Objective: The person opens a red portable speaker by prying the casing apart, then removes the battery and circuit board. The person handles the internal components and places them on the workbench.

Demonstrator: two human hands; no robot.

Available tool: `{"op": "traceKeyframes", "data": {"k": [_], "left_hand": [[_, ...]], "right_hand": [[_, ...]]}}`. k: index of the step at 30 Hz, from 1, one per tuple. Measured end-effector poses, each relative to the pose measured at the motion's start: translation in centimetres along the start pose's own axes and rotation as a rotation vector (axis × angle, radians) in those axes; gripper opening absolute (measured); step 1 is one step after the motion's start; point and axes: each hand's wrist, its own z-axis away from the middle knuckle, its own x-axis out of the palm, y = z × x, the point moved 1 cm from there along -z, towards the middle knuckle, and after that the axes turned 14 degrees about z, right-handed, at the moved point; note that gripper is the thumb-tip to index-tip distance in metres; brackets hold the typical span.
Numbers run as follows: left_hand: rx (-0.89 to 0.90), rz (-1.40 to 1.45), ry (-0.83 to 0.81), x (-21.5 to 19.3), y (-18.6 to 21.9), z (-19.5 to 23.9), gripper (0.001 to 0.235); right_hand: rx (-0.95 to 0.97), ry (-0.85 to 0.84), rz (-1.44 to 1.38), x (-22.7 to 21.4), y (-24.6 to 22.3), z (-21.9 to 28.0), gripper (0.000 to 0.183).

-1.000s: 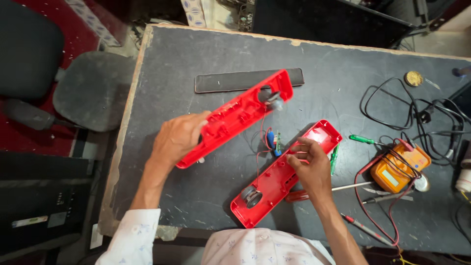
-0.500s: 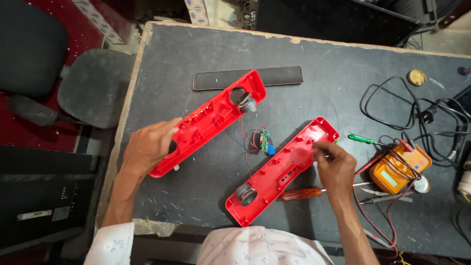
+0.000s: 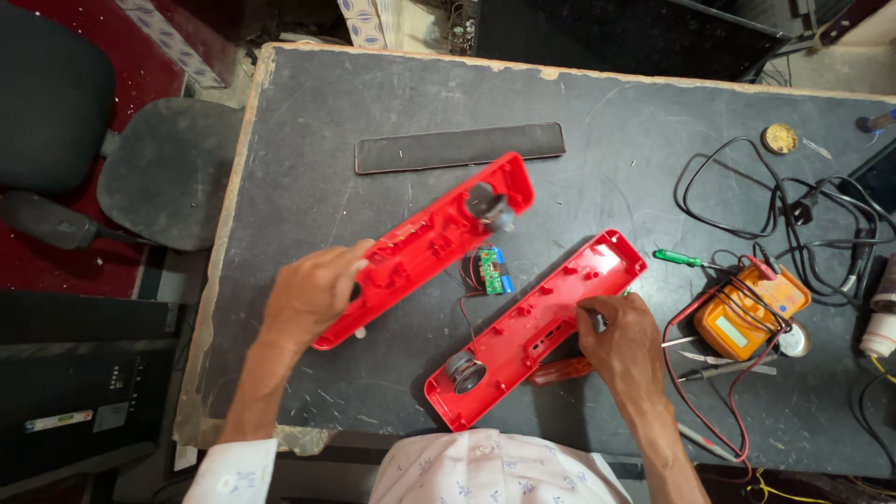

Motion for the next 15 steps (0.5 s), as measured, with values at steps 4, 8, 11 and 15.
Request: {"op": "traceKeyframes", "data": {"k": [4,8,11,15], "left_hand": [[-0.023,0.057,-0.043,1.6,1.3,-0.6,0.032],[-0.012,0.1,-0.065,2.3,2.3,-1.7,0.032],[-0.035,0.113,-0.082,2.4,2.4,-2.3,0.031],[-0.016,0.142,-0.087,3.0,2.3,-3.4,0.031]], "right_hand": [[-0.098,0.015,0.032,-0.2,-0.8,-0.1,0.014],[-0.211,0.106,0.085,0.1,-1.8,-0.1,0.007],[-0.29,0.018,0.131,0.9,-2.6,-0.2,0.004],[-0.323,0.009,0.13,2.0,-3.4,0.0,0.008]]}}
